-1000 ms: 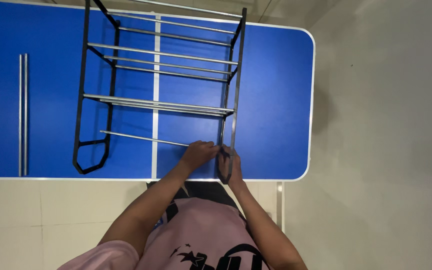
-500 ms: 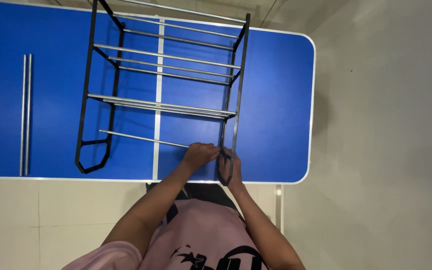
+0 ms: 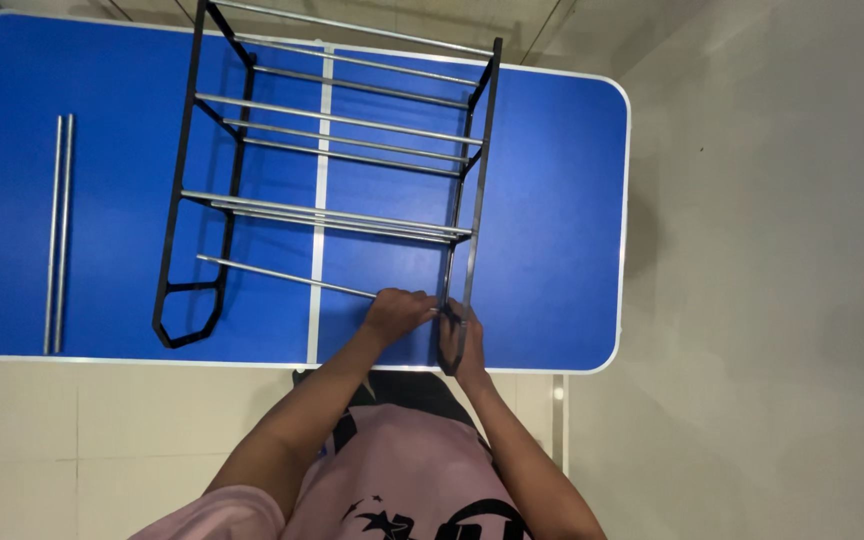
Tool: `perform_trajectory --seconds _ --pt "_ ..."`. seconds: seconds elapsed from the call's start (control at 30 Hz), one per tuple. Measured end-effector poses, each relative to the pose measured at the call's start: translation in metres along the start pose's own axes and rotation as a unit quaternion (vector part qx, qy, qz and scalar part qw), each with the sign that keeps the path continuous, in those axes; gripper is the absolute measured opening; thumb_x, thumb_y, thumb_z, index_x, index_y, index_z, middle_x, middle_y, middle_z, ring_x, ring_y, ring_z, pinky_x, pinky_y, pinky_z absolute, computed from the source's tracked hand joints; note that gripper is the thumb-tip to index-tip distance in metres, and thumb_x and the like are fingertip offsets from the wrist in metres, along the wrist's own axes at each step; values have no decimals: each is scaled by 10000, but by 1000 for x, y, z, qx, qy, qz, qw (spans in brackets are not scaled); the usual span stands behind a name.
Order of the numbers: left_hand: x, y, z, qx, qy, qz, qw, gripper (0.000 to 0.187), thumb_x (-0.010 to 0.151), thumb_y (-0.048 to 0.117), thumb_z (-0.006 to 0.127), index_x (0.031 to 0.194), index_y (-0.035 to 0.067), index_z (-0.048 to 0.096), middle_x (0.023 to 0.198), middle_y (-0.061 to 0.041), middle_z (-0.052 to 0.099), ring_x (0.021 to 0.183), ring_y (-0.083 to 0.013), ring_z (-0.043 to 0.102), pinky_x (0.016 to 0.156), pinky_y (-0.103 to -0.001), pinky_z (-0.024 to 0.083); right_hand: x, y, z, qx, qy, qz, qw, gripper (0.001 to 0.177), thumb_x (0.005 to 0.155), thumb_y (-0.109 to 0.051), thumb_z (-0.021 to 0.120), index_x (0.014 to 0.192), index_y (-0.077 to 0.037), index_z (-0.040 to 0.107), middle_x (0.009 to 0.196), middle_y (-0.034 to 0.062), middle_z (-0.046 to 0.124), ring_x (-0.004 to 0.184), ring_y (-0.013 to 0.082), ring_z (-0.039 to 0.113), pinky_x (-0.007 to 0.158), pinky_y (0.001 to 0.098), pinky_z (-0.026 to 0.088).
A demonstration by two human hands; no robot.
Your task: The person assembles a metal dish rack by inserting multiple horizontal rods into the side frames on a blue table. The person repeatedly picks up rods, aligns them, and slides them into place, progressively building the rack structure.
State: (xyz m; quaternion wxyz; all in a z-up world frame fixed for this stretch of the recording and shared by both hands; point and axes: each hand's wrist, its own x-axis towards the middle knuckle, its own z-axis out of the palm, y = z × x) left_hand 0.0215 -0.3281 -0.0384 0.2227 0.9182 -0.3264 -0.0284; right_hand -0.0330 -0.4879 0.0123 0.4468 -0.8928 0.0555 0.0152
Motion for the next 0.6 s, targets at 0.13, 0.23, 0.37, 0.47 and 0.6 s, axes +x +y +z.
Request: perform_trajectory --seconds 0.13,0.23,0.37,0.47,0.6 --pt "0 3 -14 -20 39 1 999 237 880 385 716 989 176 719 780 -17 692 652 -243 707 584 -381 549 2 6 0 -14 0 2 1000 227 945 -40 597 1159 7 660 984 283 666 902 463 688 758 497 552" --pt "0 8 -27 -27 60 1 998 223 891 380 718 943 164 699 774 -17 670 666 -245 699 598 -385 544 0 15 -1 -21 -4 10 1000 296 882 -22 640 1175 15 662 1005 281 654 910 453 681 778 496 547" --pt "2 17 -49 -71 90 0 993 212 891 332 739 957 136 692 779 -37 646 675 -245 680 609 -384 537 -1 29 -4 -52 -14 -21 998 260 862 -11 661 1120 4 686 989 234 673 921 434 652 803 482 524" --pt "5 24 -67 -94 112 -2 989 213 882 304 759 978 122 704 774 -46 638 670 -250 668 612 -385 532 0 31 -14 -63 22 -1 998 298 856 15 632 1145 2 702 976 213 667 905 399 642 803 458 520" --pt "13 32 -90 -89 119 -15 989 198 887 302 767 955 126 709 790 -39 647 683 -256 667 616 -387 527 9 12 -41 -48 74 29 996 289 908 -23 656 1192 27 676 987 197 645 822 327 663 755 428 529"
